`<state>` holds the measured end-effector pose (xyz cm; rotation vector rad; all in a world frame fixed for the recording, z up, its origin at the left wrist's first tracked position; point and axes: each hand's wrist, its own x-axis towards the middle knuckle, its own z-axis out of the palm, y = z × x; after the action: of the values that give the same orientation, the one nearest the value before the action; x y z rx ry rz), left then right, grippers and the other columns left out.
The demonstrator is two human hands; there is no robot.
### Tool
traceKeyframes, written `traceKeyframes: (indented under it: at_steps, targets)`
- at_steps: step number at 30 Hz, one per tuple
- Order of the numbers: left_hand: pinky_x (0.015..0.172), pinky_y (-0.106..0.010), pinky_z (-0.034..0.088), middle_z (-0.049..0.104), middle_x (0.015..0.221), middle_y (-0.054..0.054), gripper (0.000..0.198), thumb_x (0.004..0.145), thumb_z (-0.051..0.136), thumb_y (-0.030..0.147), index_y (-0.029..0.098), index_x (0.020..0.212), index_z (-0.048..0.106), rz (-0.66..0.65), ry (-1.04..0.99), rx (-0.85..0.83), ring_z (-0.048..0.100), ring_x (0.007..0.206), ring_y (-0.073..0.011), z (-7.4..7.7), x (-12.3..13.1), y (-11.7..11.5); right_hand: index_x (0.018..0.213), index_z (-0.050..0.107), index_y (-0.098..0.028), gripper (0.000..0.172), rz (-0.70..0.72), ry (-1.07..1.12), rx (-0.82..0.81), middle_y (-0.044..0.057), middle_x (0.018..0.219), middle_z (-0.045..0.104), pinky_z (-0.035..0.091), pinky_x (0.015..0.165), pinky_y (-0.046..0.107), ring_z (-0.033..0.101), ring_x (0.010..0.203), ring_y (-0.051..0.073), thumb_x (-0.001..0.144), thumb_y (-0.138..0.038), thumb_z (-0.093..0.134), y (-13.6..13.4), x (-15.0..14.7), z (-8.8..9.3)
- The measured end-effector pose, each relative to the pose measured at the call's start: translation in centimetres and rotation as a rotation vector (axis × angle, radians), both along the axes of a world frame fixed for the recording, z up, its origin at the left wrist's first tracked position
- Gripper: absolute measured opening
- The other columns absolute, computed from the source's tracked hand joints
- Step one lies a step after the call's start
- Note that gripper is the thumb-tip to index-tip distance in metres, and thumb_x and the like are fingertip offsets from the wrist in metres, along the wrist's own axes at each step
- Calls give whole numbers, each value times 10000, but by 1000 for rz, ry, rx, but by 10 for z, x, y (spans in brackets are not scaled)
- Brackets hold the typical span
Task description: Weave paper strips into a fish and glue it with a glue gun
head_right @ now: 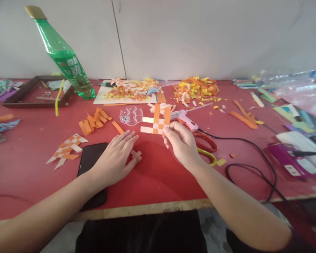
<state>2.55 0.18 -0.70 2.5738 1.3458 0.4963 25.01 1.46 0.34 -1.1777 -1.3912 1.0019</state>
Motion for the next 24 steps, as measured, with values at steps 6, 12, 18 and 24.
traceKeyframes:
  at_steps: [6, 12, 18, 24]
  targets:
    - [1084, -491, 402, 541, 1407, -213, 427, 937, 481, 323, 98, 1298, 522, 36, 32, 51, 355, 1418, -314, -2, 0, 3, 702, 551, -218, 290, 21, 7, -7, -27, 643, 536, 427, 533, 267, 516, 565, 118, 910, -416, 586, -2, 0, -1]
    - [1142, -518, 295, 368, 1545, -181, 528, 950, 479, 230, 104, 1452, 376, -16, 93, 27, 258, 1460, -326, -3, 7, 4, 711, 551, -212, 285, 8, 32, -4, -36, 616, 534, 418, 544, 264, 511, 547, 113, 929, -395, 565, 1, 4, -1]
    - [1179, -505, 201, 417, 1532, -105, 519, 972, 465, 330, 177, 1461, 384, -211, 107, -106, 255, 1466, -281, 3, 26, 29, 711, 544, -208, 281, 1, 54, 6, -34, 640, 541, 405, 541, 259, 507, 558, 109, 931, -382, 569, 1, 4, -3]
    - [1161, -525, 237, 479, 1468, -203, 541, 929, 536, 377, 108, 1393, 459, -250, -13, -202, 396, 1392, -333, 4, 28, 25, 722, 549, -206, 275, 50, 36, -21, -35, 613, 537, 415, 563, 265, 506, 567, 115, 947, -364, 545, 0, 2, -6]
